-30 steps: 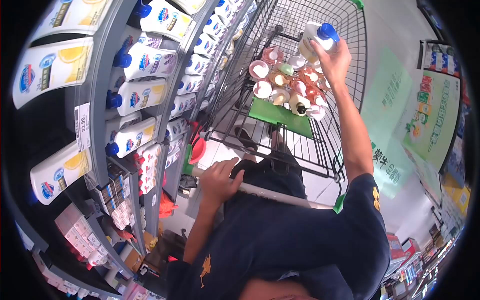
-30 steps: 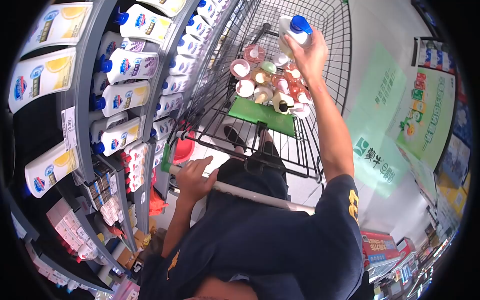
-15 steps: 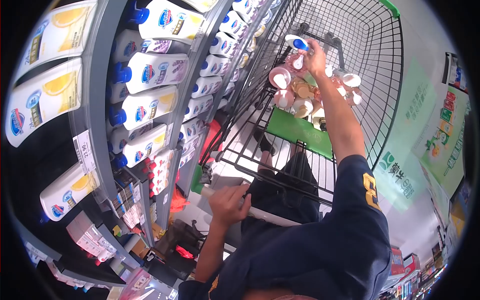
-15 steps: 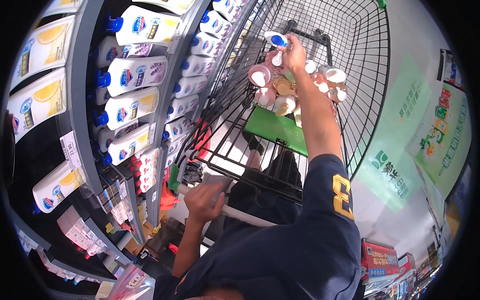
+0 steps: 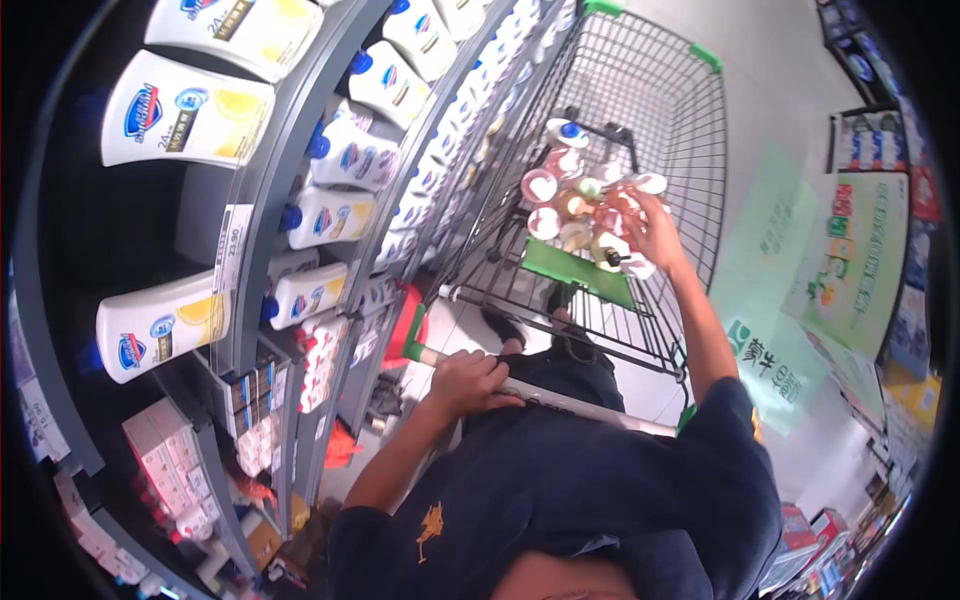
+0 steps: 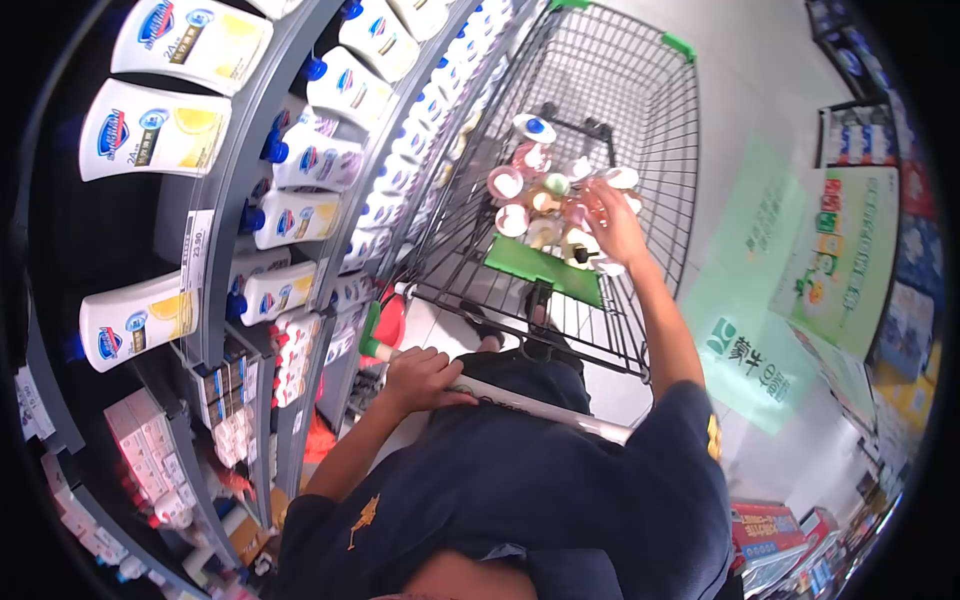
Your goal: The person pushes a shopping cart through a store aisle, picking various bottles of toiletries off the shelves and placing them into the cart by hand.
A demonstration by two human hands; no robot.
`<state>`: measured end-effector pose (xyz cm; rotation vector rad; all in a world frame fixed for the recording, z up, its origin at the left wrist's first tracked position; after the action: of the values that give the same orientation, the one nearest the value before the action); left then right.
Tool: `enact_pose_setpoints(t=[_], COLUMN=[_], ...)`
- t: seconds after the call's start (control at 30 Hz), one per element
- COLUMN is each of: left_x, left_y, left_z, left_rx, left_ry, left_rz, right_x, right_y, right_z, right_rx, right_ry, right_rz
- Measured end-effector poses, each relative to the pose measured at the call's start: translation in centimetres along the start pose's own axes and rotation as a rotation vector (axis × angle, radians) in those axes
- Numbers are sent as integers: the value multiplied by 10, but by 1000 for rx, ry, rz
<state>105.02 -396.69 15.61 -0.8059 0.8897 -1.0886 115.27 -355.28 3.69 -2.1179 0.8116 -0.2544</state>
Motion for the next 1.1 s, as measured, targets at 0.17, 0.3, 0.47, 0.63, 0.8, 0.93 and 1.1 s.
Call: enact_pose_setpoints(t=[0.17, 0.3, 0.47, 0.63, 0.8, 0.93, 1.1], left_x=[-11, -37, -82, -141, -211, -267, -338], left_y=[13, 27, 38, 35, 38, 38, 35], left_z=[-4, 3, -1, -22, -45, -55, -61], left_rx=[-113, -160, -132, -147, -148, -197, -214], left_ry=[100, 90, 93, 179, 157, 94, 31], left_rz=[247, 296, 246, 236, 137, 35, -23], right_x=[165, 270, 276, 221, 168, 121, 58], right_y=[-114, -121, -74, -76, -91, -107, -135], right_z=[-10, -48, -99, -90, -64, -42, -15], right_rx=[176, 464, 576, 535, 503, 494, 492], right_ry=[331, 541, 510, 478, 403, 363, 383], right_rz=[346, 663, 659, 577, 563, 498, 396])
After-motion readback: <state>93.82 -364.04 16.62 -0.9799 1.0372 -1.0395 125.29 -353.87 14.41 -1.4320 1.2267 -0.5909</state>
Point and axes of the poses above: each hand's wrist, its own x-axis away from the middle knuckle, its own y-axis out of the palm, z = x × y, the point moved 2 cm from there along -x, towards the middle knuckle, and after that the axes turned 11 degrees about z, right-handed, at the moved point
